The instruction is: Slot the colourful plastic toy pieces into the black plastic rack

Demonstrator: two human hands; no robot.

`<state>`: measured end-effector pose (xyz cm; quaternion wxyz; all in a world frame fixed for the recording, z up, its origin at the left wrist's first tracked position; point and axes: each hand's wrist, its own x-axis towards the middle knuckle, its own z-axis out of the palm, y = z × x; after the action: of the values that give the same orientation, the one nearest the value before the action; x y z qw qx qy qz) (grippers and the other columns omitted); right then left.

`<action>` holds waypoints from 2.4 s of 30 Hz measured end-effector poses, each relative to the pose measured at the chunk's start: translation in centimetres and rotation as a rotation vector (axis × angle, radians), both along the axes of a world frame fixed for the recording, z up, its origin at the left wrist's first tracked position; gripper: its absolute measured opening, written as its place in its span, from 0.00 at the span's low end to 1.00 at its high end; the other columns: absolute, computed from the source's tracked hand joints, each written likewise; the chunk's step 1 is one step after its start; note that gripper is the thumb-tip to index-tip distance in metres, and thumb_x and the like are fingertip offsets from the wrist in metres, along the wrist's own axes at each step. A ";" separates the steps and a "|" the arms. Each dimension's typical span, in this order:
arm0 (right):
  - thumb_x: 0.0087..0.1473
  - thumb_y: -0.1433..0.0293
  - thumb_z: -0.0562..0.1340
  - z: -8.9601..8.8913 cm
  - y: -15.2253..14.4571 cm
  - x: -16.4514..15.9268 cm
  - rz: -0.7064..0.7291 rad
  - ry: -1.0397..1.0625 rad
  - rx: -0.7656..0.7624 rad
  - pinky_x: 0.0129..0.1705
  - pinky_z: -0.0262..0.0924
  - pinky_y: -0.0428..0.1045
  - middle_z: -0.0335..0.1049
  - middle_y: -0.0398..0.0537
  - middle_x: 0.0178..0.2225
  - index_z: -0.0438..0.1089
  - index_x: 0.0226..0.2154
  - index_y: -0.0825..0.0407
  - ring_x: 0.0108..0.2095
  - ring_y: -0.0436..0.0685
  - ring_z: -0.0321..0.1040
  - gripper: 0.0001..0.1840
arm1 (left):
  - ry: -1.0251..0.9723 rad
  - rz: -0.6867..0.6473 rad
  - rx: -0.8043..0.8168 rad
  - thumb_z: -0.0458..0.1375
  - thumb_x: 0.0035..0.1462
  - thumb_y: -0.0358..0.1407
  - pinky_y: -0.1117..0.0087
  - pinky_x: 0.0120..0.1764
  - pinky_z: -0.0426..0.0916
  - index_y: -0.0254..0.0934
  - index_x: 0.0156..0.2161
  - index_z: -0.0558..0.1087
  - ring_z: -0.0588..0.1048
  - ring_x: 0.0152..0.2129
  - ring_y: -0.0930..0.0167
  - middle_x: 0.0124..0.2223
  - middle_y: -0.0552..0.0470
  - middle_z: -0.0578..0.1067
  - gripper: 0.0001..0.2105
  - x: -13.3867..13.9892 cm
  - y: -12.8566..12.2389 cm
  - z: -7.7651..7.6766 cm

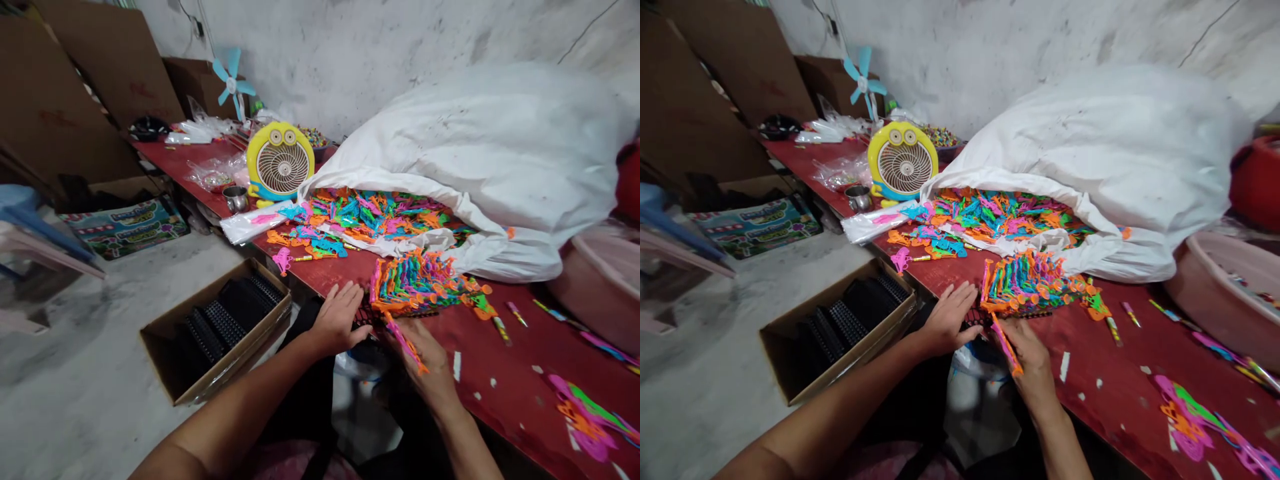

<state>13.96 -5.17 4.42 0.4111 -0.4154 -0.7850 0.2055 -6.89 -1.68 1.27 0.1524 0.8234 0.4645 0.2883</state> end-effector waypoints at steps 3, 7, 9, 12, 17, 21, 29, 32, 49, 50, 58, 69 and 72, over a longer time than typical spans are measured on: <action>0.62 0.68 0.59 0.1 0.1 0.0 0.002 -0.026 -0.014 0.50 0.66 0.52 0.72 0.51 0.49 0.73 0.51 0.45 0.48 0.59 0.71 0.16 | 0.024 0.001 -0.030 0.59 0.56 0.46 0.49 0.67 0.45 0.31 0.65 0.56 0.52 0.67 0.58 0.68 0.39 0.57 0.36 0.0 0.0 0.3; 0.62 0.68 0.59 0.1 0.1 0.0 -0.025 -0.019 -0.023 0.48 0.67 0.50 0.74 0.50 0.44 0.73 0.50 0.45 0.46 0.58 0.72 0.15 | 0.048 0.000 -0.045 0.59 0.57 0.46 0.50 0.68 0.43 0.30 0.66 0.56 0.51 0.67 0.58 0.68 0.39 0.55 0.36 0.0 0.0 0.7; 0.61 0.68 0.60 -0.1 0.0 -0.2 -0.046 0.035 -0.026 0.46 0.67 0.49 0.74 0.50 0.43 0.74 0.49 0.46 0.44 0.57 0.72 0.14 | 0.055 -0.003 -0.054 0.58 0.57 0.46 0.50 0.68 0.43 0.30 0.66 0.55 0.50 0.67 0.58 0.68 0.39 0.55 0.36 0.0 0.0 0.8; 0.61 0.69 0.60 -0.6 -0.2 -0.3 -0.070 0.101 0.001 0.44 0.68 0.49 0.74 0.50 0.43 0.74 0.48 0.47 0.43 0.56 0.73 0.13 | 0.060 -0.004 -0.064 0.58 0.57 0.46 0.50 0.68 0.43 0.30 0.66 0.55 0.50 0.67 0.59 0.68 0.39 0.55 0.36 0.1 0.0 1.0; 0.62 0.68 0.59 -1.0 -0.1 -0.2 -0.090 0.014 0.118 0.44 0.69 0.51 0.73 0.52 0.44 0.73 0.47 0.48 0.44 0.58 0.72 0.12 | 0.057 0.001 -0.056 0.57 0.58 0.47 0.51 0.68 0.43 0.31 0.66 0.55 0.50 0.67 0.60 0.68 0.40 0.55 0.36 0.1 0.0 0.8; 0.64 0.65 0.56 -0.9 0.1 -0.7 -0.131 -0.153 0.100 0.45 0.67 0.53 0.72 0.52 0.43 0.71 0.48 0.48 0.44 0.59 0.71 0.13 | 0.059 0.009 -0.048 0.58 0.57 0.47 0.51 0.68 0.42 0.29 0.66 0.54 0.50 0.67 0.59 0.69 0.38 0.55 0.37 0.1 0.0 0.6; 0.62 0.64 0.58 -1.8 -0.7 -1.5 -0.264 0.030 0.027 0.44 0.67 0.53 0.73 0.50 0.41 0.70 0.45 0.48 0.41 0.58 0.71 0.11 | 0.017 -0.001 -0.033 0.58 0.57 0.46 0.49 0.68 0.43 0.30 0.66 0.55 0.50 0.67 0.59 0.68 0.38 0.56 0.36 0.1 -0.1 0.7; 0.62 0.64 0.57 -2.2 -0.7 -1.3 -0.281 0.045 0.075 0.45 0.68 0.56 0.74 0.52 0.42 0.71 0.44 0.48 0.42 0.60 0.72 0.11 | -0.024 -0.018 -0.048 0.60 0.56 0.45 0.47 0.67 0.43 0.30 0.65 0.56 0.51 0.67 0.57 0.68 0.37 0.57 0.37 -0.1 0.0 0.6; 0.61 0.63 0.56 -0.6 -0.8 -1.3 -0.435 -0.130 0.130 0.41 0.66 0.55 0.74 0.56 0.38 0.73 0.42 0.51 0.38 0.63 0.72 0.14 | -0.593 0.008 -0.006 0.63 0.57 0.38 0.70 0.38 0.69 0.37 0.40 0.75 0.75 0.31 0.72 0.35 0.52 0.77 0.09 1.0 1.4 4.7; 0.61 0.64 0.55 -0.6 -0.8 -1.3 -0.435 -0.142 0.128 0.41 0.65 0.55 0.74 0.56 0.38 0.72 0.42 0.51 0.38 0.62 0.72 0.13 | -0.614 0.001 -0.018 0.63 0.56 0.38 0.71 0.37 0.68 0.36 0.40 0.75 0.75 0.30 0.73 0.35 0.52 0.76 0.08 1.1 1.5 4.7; 0.64 0.63 0.52 -0.8 -0.4 -2.4 -0.511 -0.360 0.145 0.37 0.63 0.53 0.74 0.56 0.40 0.69 0.43 0.53 0.38 0.62 0.71 0.15 | -0.609 -0.041 -0.050 0.60 0.59 0.37 0.74 0.31 0.65 0.35 0.33 0.76 0.71 0.27 0.74 0.31 0.52 0.72 0.07 1.6 1.8 4.5; 0.65 0.61 0.51 -0.7 0.2 -3.6 -0.607 -0.341 0.252 0.30 0.55 0.49 0.73 0.52 0.32 0.71 0.38 0.53 0.30 0.57 0.69 0.17 | -0.460 0.007 0.317 0.62 0.56 0.43 0.61 0.48 0.64 0.39 0.46 0.75 0.73 0.42 0.65 0.44 0.47 0.76 0.15 1.8 -1.1 6.9; 0.65 0.61 0.50 -0.4 0.5 -3.9 -0.610 -0.307 0.194 0.29 0.54 0.48 0.72 0.51 0.30 0.69 0.34 0.52 0.29 0.56 0.68 0.17 | -0.344 -0.019 0.303 0.60 0.59 0.45 0.61 0.46 0.62 0.41 0.42 0.76 0.73 0.40 0.66 0.41 0.48 0.78 0.12 2.2 -0.8 7.6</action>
<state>10.09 -4.70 4.02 0.3683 -0.6159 -0.6932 -0.0671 -4.73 -2.44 8.83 0.1065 0.7798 0.3754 0.4895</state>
